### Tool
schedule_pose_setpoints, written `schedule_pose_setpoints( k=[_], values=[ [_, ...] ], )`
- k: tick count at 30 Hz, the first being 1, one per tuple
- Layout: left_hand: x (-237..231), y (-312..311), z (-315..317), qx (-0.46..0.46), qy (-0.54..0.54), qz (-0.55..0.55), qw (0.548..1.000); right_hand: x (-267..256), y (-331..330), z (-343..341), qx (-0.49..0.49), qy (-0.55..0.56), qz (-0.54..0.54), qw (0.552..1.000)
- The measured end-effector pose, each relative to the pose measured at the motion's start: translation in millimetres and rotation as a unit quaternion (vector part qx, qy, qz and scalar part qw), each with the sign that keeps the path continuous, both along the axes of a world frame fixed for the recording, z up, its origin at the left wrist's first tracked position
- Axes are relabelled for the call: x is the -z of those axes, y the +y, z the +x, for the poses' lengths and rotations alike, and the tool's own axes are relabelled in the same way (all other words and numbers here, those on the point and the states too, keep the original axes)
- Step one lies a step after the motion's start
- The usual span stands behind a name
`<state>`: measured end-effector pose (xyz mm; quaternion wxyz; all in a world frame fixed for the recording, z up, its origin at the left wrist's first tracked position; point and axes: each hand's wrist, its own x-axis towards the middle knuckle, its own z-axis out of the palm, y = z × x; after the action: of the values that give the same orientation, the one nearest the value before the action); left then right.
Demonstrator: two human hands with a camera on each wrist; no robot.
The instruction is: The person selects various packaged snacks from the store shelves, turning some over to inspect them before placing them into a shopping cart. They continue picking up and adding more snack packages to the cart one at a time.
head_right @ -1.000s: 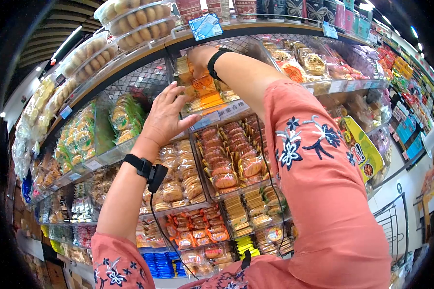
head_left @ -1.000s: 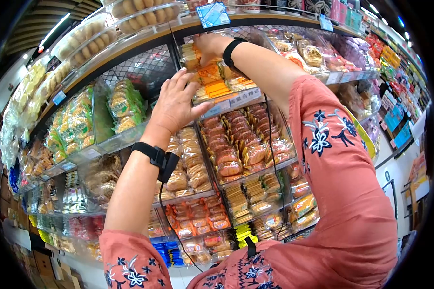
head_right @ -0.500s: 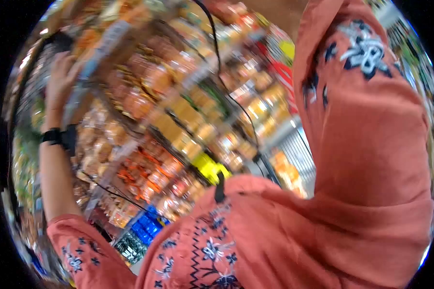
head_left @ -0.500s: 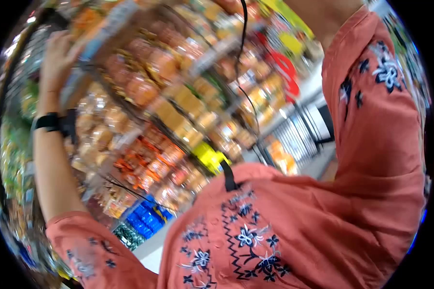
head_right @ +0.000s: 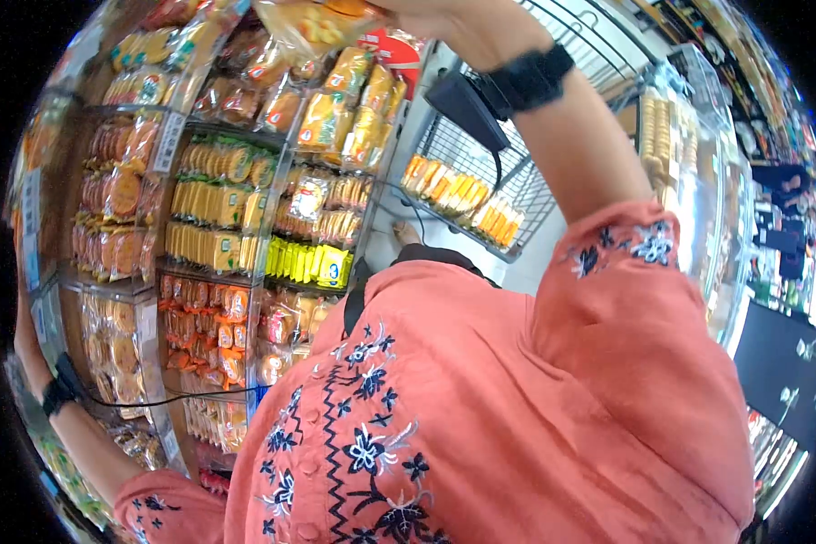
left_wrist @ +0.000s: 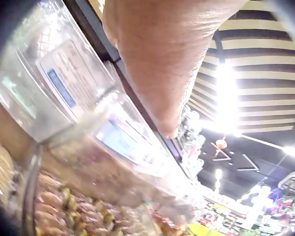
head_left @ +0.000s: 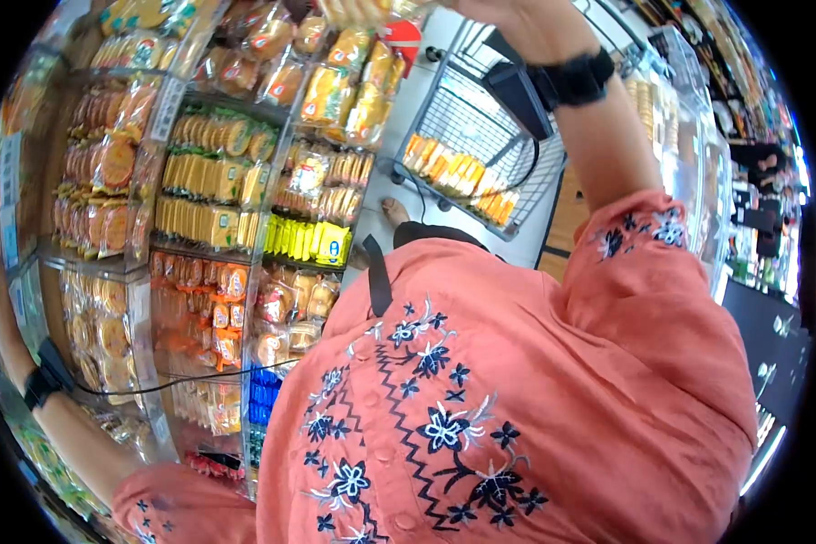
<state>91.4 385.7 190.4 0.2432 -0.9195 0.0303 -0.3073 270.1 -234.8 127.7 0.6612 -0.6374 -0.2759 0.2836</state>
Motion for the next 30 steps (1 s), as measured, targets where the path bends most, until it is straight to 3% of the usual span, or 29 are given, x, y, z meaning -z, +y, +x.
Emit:
schedule_pose_setpoints(
  k=[1, 3, 4, 6, 7, 9, 10, 12, 13, 15, 18, 20, 22, 25, 28, 29, 30],
  values=[
    [4.1, -1.4, 7.4, 0.01, -0.021, 0.007, 1.0, 12.3, -12.9, -8.2, 0.036, 0.054, 0.044, 0.997],
    [31.8, -2.9, 26.2, 0.027, 0.067, -0.13, 0.989, 35.9, -47.4, -28.5, 0.097, 0.156, 0.116, 0.976],
    [46.1, -57.7, 34.1, 0.055, 0.079, -0.212, 0.973, 42.5, -65.1, -41.1, 0.11, 0.159, 0.121, 0.974],
    [74.4, -167.9, 49.8, 0.113, 0.091, -0.373, 0.916, 74.9, -99.9, -64.0, 0.217, 0.108, 0.041, 0.969],
    [98.7, -203.2, 59.4, 0.141, 0.114, -0.413, 0.893, 94.4, -116.0, -72.0, 0.206, 0.072, -0.012, 0.976],
    [140.5, -285.6, 64.3, 0.128, 0.234, -0.449, 0.853, 118.6, -126.6, -89.6, 0.222, 0.144, -0.032, 0.964],
    [163.3, -323.5, 67.8, 0.184, 0.283, -0.54, 0.771, 135.0, -130.3, -96.1, 0.235, 0.165, -0.047, 0.957],
    [209.3, -384.5, 79.2, 0.265, 0.307, -0.574, 0.712, 167.2, -129.8, -107.9, 0.283, 0.208, -0.051, 0.935],
    [229.3, -411.6, 80.3, 0.223, 0.344, -0.614, 0.675, 183.5, -130.8, -113.4, 0.314, 0.247, -0.057, 0.915],
    [264.4, -451.7, 83.3, 0.202, 0.397, -0.624, 0.643, 219.6, -138.1, -118.0, 0.335, 0.324, -0.077, 0.881],
    [314.1, -492.5, 80.1, 0.197, 0.438, -0.647, 0.592, 273.2, -131.4, -116.7, 0.368, 0.399, -0.073, 0.837],
    [328.6, -506.2, 71.7, 0.18, 0.457, -0.631, 0.601, 322.9, -128.8, -109.4, 0.397, 0.434, -0.087, 0.804],
    [339.2, -512.1, 64.5, 0.157, 0.475, -0.631, 0.594, 325.7, -114.2, -112.8, 0.43, 0.429, -0.01, 0.794],
    [349.6, -504.1, 53.3, 0.125, 0.484, -0.652, 0.57, 439.3, -105.1, -107.3, 0.514, 0.346, -0.156, 0.769],
    [315.3, -498.2, 39.9, 0.065, 0.478, -0.678, 0.555, 439.3, -93.5, -111.0, 0.55, 0.314, -0.323, 0.703],
    [300.4, -498.6, 37.2, 0.029, 0.487, -0.692, 0.532, 449.6, -96.8, -109.2, 0.511, 0.33, -0.301, 0.734],
    [299.1, -494.4, 33.3, 0.021, 0.48, -0.686, 0.546, 459.0, -97.7, -109.6, 0.499, 0.345, -0.337, 0.72]
  ],
)
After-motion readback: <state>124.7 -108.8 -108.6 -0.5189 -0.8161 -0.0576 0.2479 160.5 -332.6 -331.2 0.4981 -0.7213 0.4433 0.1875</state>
